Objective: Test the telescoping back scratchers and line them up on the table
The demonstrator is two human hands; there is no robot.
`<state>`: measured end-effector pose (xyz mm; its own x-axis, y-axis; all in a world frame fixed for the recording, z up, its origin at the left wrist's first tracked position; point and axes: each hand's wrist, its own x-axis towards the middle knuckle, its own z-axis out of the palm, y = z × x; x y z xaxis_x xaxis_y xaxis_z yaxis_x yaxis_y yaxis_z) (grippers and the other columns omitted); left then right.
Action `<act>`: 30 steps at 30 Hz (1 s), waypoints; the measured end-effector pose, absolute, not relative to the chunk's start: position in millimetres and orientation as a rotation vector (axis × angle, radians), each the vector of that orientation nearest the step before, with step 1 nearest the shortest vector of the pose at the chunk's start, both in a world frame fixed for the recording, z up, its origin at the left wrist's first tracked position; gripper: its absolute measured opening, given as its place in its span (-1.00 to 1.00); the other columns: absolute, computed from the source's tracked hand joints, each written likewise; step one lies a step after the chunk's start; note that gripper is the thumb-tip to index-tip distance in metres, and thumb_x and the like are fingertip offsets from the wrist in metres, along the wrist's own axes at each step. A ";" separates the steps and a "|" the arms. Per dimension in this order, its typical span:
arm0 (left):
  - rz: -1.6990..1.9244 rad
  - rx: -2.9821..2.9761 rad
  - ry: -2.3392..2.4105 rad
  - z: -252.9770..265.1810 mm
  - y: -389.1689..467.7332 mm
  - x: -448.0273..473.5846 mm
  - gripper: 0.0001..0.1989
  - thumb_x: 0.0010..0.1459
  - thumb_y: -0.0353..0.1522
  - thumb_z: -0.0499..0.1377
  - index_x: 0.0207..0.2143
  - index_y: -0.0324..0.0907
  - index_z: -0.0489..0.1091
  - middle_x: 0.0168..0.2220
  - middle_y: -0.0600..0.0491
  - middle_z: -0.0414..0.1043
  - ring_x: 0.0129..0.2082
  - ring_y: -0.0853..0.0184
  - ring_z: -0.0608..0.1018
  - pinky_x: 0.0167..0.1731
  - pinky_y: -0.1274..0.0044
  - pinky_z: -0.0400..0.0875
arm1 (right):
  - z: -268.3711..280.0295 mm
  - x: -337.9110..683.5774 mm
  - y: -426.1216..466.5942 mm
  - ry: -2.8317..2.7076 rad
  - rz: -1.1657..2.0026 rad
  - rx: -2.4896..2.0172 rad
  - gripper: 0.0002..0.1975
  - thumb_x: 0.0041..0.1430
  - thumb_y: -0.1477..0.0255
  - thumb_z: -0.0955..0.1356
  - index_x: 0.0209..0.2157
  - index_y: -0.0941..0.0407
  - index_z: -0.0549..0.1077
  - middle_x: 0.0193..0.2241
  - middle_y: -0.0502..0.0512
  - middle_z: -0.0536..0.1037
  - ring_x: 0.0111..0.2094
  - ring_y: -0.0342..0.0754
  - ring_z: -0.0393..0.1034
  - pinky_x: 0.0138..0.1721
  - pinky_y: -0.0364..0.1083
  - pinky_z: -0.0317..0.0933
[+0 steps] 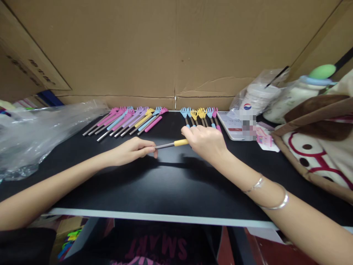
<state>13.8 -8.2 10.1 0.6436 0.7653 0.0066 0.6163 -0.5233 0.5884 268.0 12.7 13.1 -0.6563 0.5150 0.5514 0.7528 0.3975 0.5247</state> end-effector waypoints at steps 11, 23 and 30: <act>0.451 2.615 1.368 0.4 -8.6 14.8 -0.68 0.28 -0.16 -0.06 -0.26 -0.06 0.44 -0.62 0.20 0.39 -0.62 0.45 0.38 -0.55 0.63 0.05 | 15.3 267.8 11.0 -2.487 -0.910 -1.143 -0.76 0.19 0.49 0.19 -0.41 0.08 0.47 -0.58 0.01 0.51 -0.54 -0.17 0.33 -0.57 -0.13 -0.29; 0.709 3.152 1.441 -2.4 -2.7 4.1 -0.78 0.22 -0.27 0.01 -0.30 -0.09 0.43 -0.55 0.15 0.47 -0.57 0.43 0.46 -0.58 0.58 0.01 | 11.2 260.5 7.1 -2.570 -0.699 -1.180 -0.54 0.28 0.11 0.10 -0.38 0.10 0.43 -0.63 0.02 0.44 -0.59 -0.16 0.29 -0.57 -0.15 -0.27; 0.877 3.374 1.297 -0.3 -0.1 0.5 -0.75 0.28 -0.24 0.01 -0.29 -0.11 0.44 -0.51 0.15 0.51 -0.56 0.43 0.49 -0.60 0.56 0.05 | 5.8 261.7 6.7 -2.619 -0.521 -1.214 -0.59 0.30 0.14 0.11 -0.37 0.10 0.39 -0.55 0.01 0.52 -0.57 -0.14 0.33 -0.55 -0.15 -0.24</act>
